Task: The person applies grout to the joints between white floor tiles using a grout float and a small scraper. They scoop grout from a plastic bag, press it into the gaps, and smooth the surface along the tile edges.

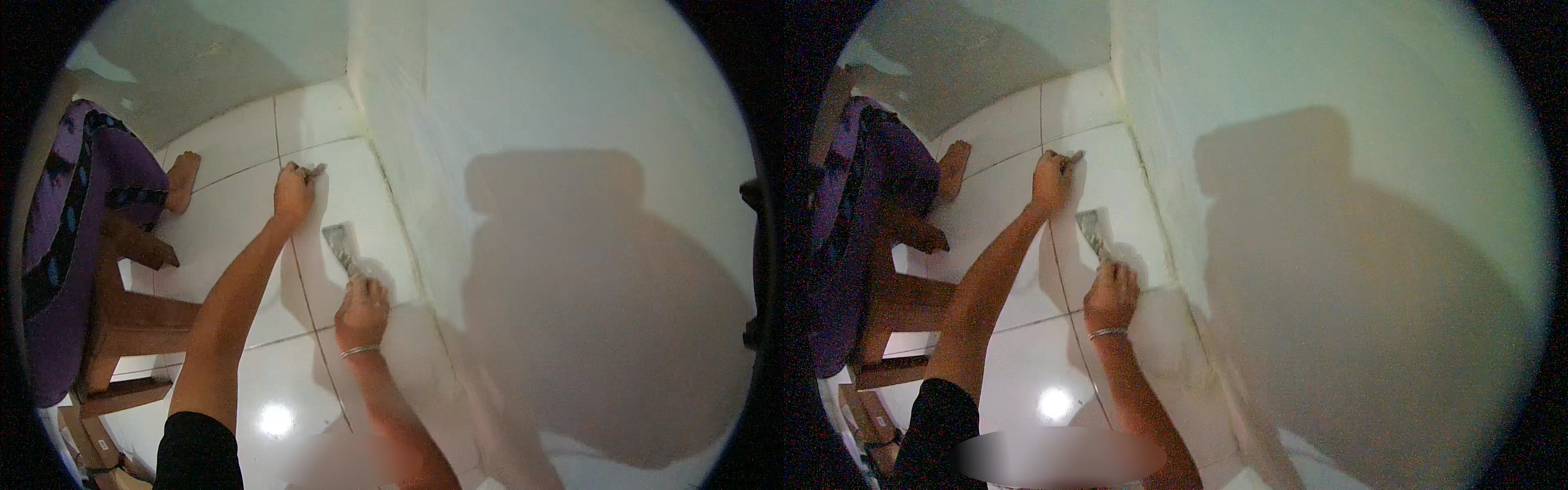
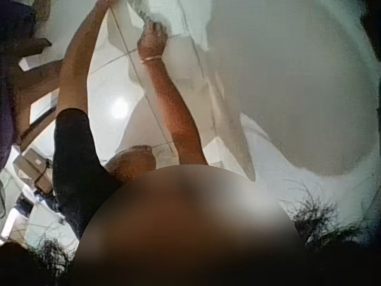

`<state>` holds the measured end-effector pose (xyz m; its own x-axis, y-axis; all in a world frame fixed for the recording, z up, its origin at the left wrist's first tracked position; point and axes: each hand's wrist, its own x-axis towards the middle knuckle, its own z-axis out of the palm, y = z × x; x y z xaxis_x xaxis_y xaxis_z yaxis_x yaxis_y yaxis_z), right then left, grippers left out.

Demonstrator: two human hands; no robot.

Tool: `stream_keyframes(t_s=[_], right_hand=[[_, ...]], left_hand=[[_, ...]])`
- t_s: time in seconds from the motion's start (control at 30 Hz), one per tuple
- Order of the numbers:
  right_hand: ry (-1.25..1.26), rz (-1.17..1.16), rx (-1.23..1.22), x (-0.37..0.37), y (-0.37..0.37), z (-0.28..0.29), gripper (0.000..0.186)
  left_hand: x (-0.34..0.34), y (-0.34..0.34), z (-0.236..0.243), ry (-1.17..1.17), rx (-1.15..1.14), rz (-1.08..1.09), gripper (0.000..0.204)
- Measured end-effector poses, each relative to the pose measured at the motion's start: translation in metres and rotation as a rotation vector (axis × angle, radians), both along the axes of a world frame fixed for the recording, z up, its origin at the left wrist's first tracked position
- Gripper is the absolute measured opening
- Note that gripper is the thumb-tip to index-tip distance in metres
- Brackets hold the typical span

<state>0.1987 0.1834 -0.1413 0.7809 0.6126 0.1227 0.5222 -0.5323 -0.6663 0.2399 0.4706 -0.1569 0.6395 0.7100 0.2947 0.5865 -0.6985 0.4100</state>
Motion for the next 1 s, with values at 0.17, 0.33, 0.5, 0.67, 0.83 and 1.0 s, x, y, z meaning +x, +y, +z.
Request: stream_keyframes(t_s=[0.17, 0.33, 0.5, 0.67, 0.83, 1.0], right_hand=[[-0.168, 0.066, -0.206, -0.022, -0.004, -0.007, 0.048], [-0.108, 0.100, -0.282, -0.009, -0.001, -0.009, 0.052], [-0.145, 0.110, -0.281, -0.014, -0.001, -0.005, 0.054], [-0.149, 0.086, -0.265, -0.025, -0.004, -0.006, 0.050], [-0.215, 0.037, -0.248, -0.025, -0.002, -0.002, 0.046], [-0.151, 0.000, -0.134, -0.027, -0.005, -0.005, 0.046]], left_hand=[[0.080, 0.083, -0.009, 0.096, 0.002, 0.044, 0.021], [0.173, 0.130, -0.029, 0.002, 0.014, 0.079, 0.021], [0.220, 0.144, -0.036, 0.045, 0.056, -0.031, 0.027], [0.214, 0.129, -0.032, -0.040, 0.104, -0.140, 0.029], [0.198, 0.107, -0.024, 0.005, -0.011, -0.145, 0.032], [0.175, 0.078, -0.024, 0.014, -0.006, -0.195, 0.029]])
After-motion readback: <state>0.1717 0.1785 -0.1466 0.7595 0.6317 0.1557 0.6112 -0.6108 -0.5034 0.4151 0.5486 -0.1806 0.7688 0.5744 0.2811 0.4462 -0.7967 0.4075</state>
